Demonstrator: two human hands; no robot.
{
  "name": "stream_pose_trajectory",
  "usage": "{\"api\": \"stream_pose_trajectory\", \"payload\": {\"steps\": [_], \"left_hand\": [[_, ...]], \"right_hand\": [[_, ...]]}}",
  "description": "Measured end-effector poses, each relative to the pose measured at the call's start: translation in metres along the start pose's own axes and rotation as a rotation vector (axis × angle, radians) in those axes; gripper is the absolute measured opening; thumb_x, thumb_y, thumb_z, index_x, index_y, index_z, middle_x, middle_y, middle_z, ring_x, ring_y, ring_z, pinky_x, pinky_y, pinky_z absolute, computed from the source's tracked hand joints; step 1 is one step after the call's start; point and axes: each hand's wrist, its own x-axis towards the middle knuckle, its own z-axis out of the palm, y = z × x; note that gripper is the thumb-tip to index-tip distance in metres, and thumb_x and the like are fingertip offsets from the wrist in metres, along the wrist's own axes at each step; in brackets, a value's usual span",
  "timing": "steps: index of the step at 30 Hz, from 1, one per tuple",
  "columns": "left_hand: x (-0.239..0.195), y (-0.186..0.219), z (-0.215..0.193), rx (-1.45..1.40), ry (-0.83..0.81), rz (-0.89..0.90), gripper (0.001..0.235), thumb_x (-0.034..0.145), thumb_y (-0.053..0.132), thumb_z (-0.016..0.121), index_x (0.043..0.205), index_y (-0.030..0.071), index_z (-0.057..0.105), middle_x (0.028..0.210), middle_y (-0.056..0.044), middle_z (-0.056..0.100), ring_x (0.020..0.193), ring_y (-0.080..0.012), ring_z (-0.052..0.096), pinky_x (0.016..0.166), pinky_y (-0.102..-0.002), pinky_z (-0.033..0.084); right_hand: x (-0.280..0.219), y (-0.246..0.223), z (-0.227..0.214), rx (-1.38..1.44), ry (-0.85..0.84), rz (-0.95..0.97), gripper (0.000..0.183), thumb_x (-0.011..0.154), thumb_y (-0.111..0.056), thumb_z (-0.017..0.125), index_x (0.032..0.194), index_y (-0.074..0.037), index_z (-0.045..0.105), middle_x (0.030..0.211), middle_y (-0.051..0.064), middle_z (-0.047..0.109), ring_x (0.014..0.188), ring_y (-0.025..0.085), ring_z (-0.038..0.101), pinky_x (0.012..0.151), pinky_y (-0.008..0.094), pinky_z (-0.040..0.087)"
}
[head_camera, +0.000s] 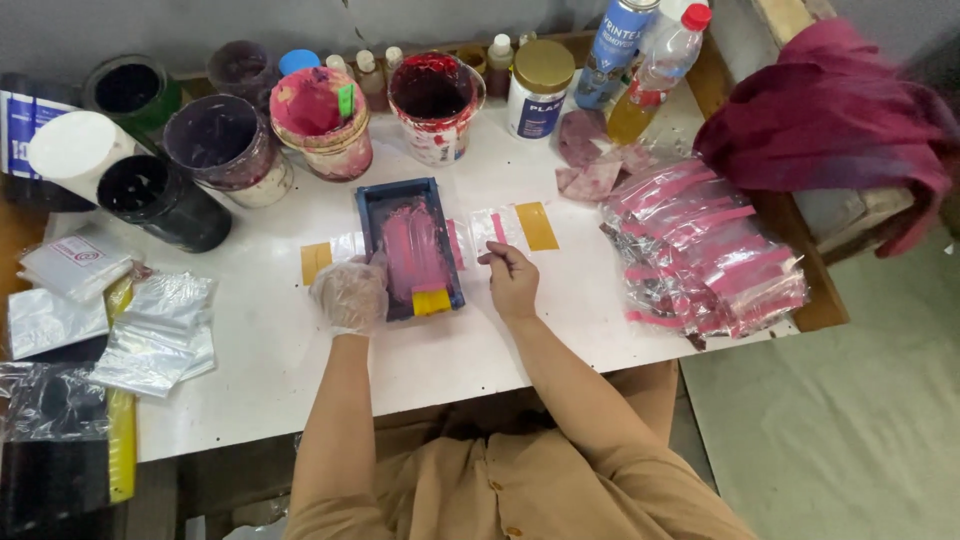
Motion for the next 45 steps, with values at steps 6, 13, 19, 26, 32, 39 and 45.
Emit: {"api": "stream_pose_trajectory", "payload": {"steps": [6,13,19,26,32,39,45], "left_hand": [[0.003,0.006,-0.005,0.082,-0.039,-0.044,0.022,0.083,0.036,0.059,0.076,0.028,0.077,0.065,-0.006,0.070,0.072,-0.0296,0.069,0.069,-0.040,0.052],[0.013,0.017,-0.027,0.100,-0.203,-0.149,0.032,0.085,0.057,0.062,0.080,0.030,0.078,0.070,-0.005,0.071,0.078,-0.0299,0.071,0.071,-0.040,0.054],[0.008,0.046,-0.073,0.115,-0.135,-0.304,0.033,0.092,0.048,0.061,0.094,0.022,0.081,0.089,-0.008,0.078,0.092,-0.0293,0.073,0.081,-0.041,0.052],[0.048,0.018,-0.044,0.211,-0.125,-0.021,0.038,0.106,0.030,0.049,0.133,0.021,0.074,0.140,-0.002,0.069,0.131,-0.0236,0.058,0.106,-0.042,0.037],[0.042,0.061,-0.047,0.219,-0.328,0.015,0.050,0.108,0.055,0.033,0.141,0.032,0.064,0.156,0.010,0.053,0.151,-0.0195,0.039,0.120,-0.056,0.022],[0.065,0.067,-0.072,0.188,-0.586,-0.049,0.057,0.109,0.056,0.023,0.154,0.031,0.048,0.163,0.009,0.041,0.156,-0.0214,0.028,0.123,-0.065,0.015],[0.073,0.058,-0.067,0.290,-0.793,0.130,0.054,0.107,0.038,0.023,0.161,0.039,0.029,0.171,0.008,0.022,0.159,-0.0342,0.009,0.115,-0.079,0.008]], "right_hand": [[-0.002,-0.012,0.002,0.096,-0.006,0.065,0.024,0.092,0.000,0.058,0.105,-0.009,0.076,0.079,0.010,0.076,0.041,0.009,0.051,0.042,0.021,0.043],[-0.001,-0.006,0.002,0.059,-0.013,0.008,0.023,0.091,0.002,0.060,0.103,-0.008,0.077,0.078,0.008,0.076,0.051,0.009,0.056,0.050,0.022,0.046],[-0.002,-0.009,0.001,0.033,-0.024,-0.029,0.023,0.090,0.003,0.061,0.104,-0.006,0.077,0.078,0.010,0.075,0.064,0.011,0.062,0.063,0.026,0.052],[-0.009,-0.012,0.002,-0.134,-0.100,-0.086,0.019,0.092,-0.004,0.066,0.104,-0.011,0.079,0.083,0.009,0.077,0.063,0.011,0.062,0.063,0.026,0.054],[-0.027,-0.020,0.009,-0.272,-0.516,-0.332,0.023,0.088,-0.031,0.077,0.105,-0.017,0.079,0.106,0.007,0.076,0.087,0.027,0.075,0.076,0.034,0.059],[-0.031,-0.066,0.011,-0.823,-0.956,-0.477,0.040,0.088,-0.036,0.071,0.119,-0.012,0.073,0.121,0.016,0.072,0.110,0.038,0.068,0.089,0.047,0.055],[-0.017,-0.025,0.019,-1.016,-0.948,-0.765,0.018,0.089,-0.035,0.067,0.099,-0.022,0.073,0.090,0.001,0.072,0.084,0.028,0.071,0.070,0.041,0.052]]}}
